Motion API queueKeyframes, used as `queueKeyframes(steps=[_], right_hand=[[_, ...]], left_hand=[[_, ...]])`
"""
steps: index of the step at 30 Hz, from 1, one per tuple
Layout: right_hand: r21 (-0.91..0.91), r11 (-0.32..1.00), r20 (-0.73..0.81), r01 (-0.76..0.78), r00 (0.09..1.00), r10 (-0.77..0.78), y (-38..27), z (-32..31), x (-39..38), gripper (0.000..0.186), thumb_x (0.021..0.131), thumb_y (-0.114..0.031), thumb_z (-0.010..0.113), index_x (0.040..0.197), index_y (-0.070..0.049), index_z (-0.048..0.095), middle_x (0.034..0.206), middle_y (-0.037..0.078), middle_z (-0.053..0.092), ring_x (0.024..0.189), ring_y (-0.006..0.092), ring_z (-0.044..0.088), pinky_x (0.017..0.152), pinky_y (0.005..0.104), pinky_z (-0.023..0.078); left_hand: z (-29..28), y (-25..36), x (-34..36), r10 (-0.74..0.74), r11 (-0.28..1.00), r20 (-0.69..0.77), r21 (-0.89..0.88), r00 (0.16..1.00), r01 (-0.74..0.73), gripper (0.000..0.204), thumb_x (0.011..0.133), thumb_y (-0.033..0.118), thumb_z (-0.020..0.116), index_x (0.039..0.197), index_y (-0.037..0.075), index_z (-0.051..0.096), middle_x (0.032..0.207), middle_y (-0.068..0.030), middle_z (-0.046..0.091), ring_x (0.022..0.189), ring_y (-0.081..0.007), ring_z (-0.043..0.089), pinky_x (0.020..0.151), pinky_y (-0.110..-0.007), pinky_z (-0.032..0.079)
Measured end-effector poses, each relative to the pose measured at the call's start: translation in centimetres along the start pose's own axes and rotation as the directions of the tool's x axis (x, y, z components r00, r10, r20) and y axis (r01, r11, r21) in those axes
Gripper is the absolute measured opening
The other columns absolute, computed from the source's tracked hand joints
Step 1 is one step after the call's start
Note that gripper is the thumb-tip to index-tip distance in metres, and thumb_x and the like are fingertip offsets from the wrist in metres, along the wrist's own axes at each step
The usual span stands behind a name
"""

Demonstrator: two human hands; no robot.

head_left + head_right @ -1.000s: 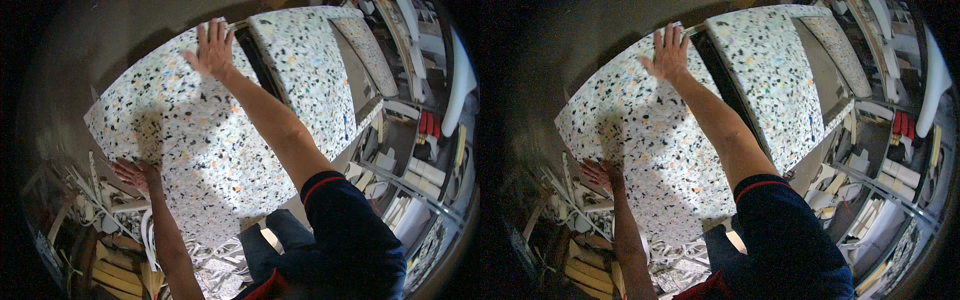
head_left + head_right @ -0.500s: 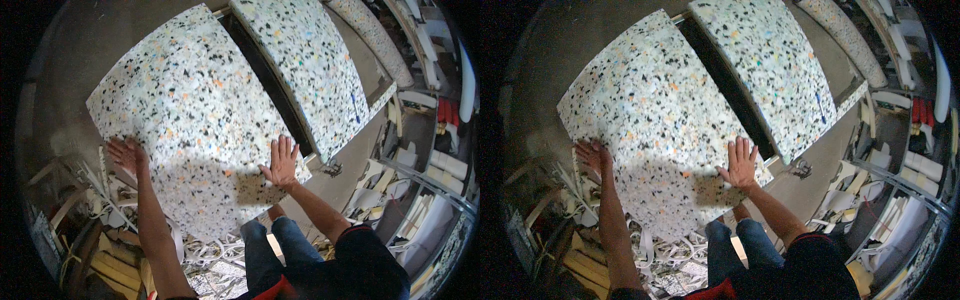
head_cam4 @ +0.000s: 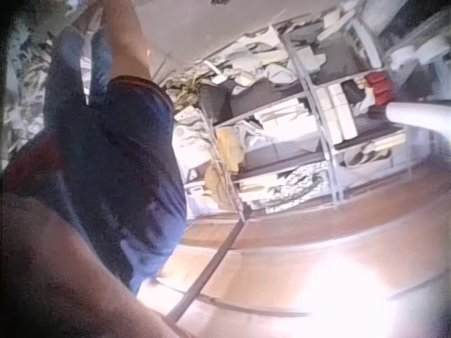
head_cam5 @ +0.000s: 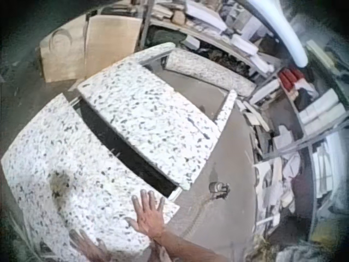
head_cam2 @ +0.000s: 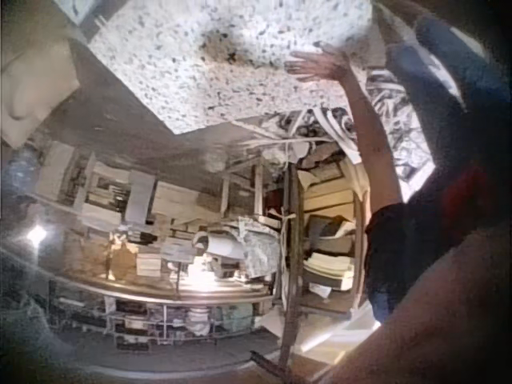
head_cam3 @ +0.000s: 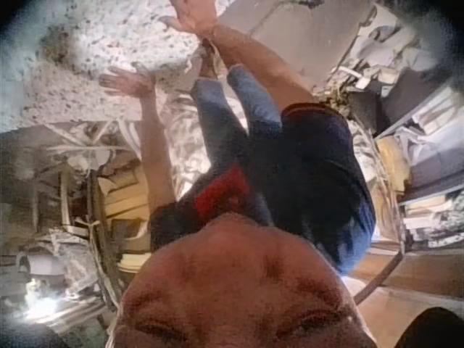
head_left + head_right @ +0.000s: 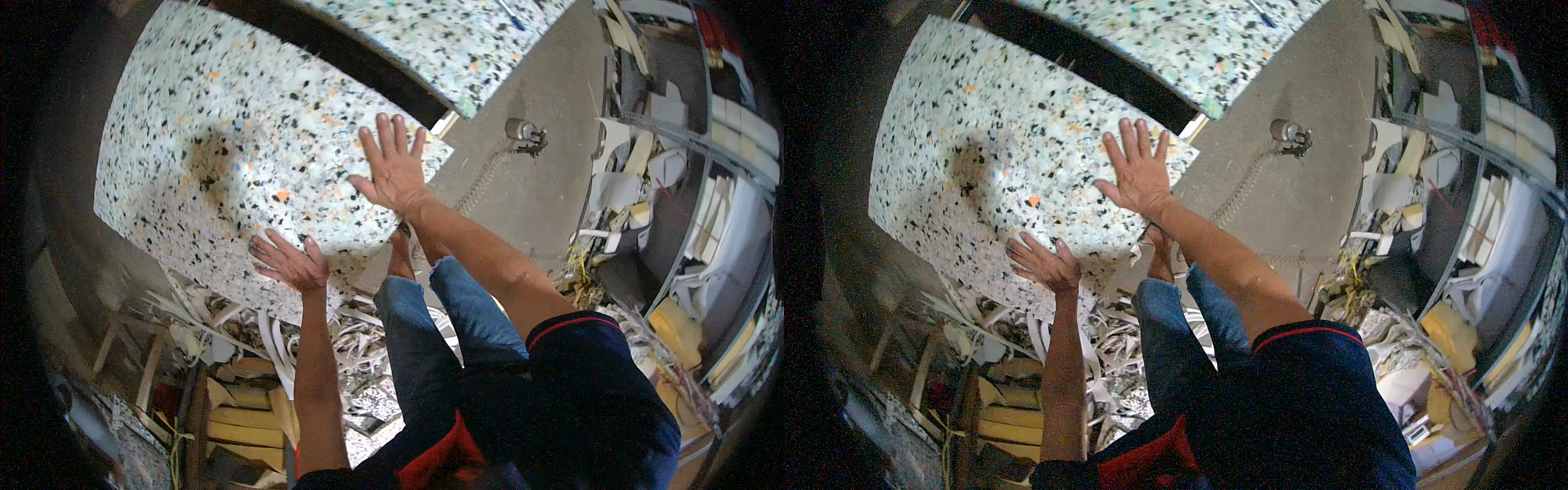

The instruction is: The person uses a spray gun to apply a coating to several speckled wood panels laid on the floor. After spraying, the person lifts and stacks the panels together.

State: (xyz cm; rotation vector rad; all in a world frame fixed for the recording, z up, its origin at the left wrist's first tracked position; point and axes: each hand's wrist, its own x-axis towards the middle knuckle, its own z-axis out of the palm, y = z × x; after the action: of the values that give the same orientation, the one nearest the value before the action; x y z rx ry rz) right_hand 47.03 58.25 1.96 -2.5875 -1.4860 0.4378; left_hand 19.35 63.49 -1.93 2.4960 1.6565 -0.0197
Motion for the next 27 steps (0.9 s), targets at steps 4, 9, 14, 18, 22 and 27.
queueKeyframes(steps=[4,9,14,18,22,27], right_hand=[[0.185,0.981,-0.010,-0.053,0.998,0.056,-3.2,-4.1,0.2,0.094,0.087,-0.067,0.056,0.155,-0.009,0.028,0.160,0.031,0.016,0.147,0.0524,0.013,0.108,0.0790,0.010],[0.196,0.980,0.013,-0.038,0.999,0.036,0.9,-5.0,-0.7,0.095,0.084,-0.068,0.058,0.153,-0.007,0.034,0.162,0.024,0.017,0.150,0.0452,0.016,0.113,0.0723,0.011],[0.013,0.996,-0.032,-0.088,0.996,0.088,5.3,0.4,-2.1,0.099,0.087,-0.078,0.043,0.156,-0.008,0.029,0.163,0.026,0.015,0.151,0.0459,0.010,0.116,0.0687,0.008],[0.073,0.993,-0.208,-0.091,0.972,0.105,5.2,2.5,-2.6,0.096,0.085,-0.070,0.057,0.155,-0.010,0.031,0.161,0.028,0.016,0.146,0.0542,0.010,0.107,0.0795,0.008],[0.036,0.997,-0.189,-0.067,0.979,0.072,5.1,1.8,-2.4,0.092,0.085,-0.064,0.061,0.153,-0.009,0.034,0.157,0.032,0.020,0.141,0.0577,0.020,0.103,0.0803,0.017],[0.023,0.996,-0.098,-0.085,0.991,0.087,4.2,-0.8,-1.9,0.086,0.089,-0.055,0.060,0.151,-0.002,0.034,0.158,0.032,0.020,0.144,0.0575,0.015,0.104,0.0800,0.017]], left_hand=[[-0.1,-0.4,1.0,0.065,0.998,-0.056,0.026,0.996,-0.064,0.084,0.097,0.058,0.039,0.160,0.007,0.014,0.164,-0.0275,0.005,0.150,-0.0513,0.003,0.114,-0.070,0.004],[-1.1,0.6,0.9,-0.048,0.999,0.025,0.012,0.999,0.048,0.088,0.096,0.064,0.036,0.159,0.007,0.016,0.166,-0.0221,0.004,0.153,-0.0435,-0.001,0.116,-0.066,0.000],[-1.4,2.4,-0.3,-0.070,0.996,-0.025,0.061,0.997,0.072,0.085,0.097,0.057,0.043,0.159,0.004,0.016,0.164,-0.0266,0.007,0.152,-0.0470,0.002,0.116,-0.068,0.003],[-0.3,6.1,-4.8,-0.041,0.999,0.106,-0.010,0.993,0.043,0.091,0.091,0.048,0.053,0.157,-0.002,0.014,0.161,-0.0334,0.008,0.148,-0.0554,0.003,0.114,-0.071,0.004],[0.5,7.2,-5.9,-0.034,0.999,0.098,0.019,0.995,0.033,0.093,0.089,0.046,0.056,0.157,-0.002,0.015,0.161,-0.0338,0.008,0.148,-0.0559,0.000,0.112,-0.073,0.003],[-0.5,7.4,-5.0,-0.098,0.995,0.167,0.030,0.981,0.095,0.095,0.085,0.050,0.059,0.155,-0.002,0.020,0.161,-0.0312,0.010,0.149,-0.0519,-0.001,0.112,-0.074,0.003]])
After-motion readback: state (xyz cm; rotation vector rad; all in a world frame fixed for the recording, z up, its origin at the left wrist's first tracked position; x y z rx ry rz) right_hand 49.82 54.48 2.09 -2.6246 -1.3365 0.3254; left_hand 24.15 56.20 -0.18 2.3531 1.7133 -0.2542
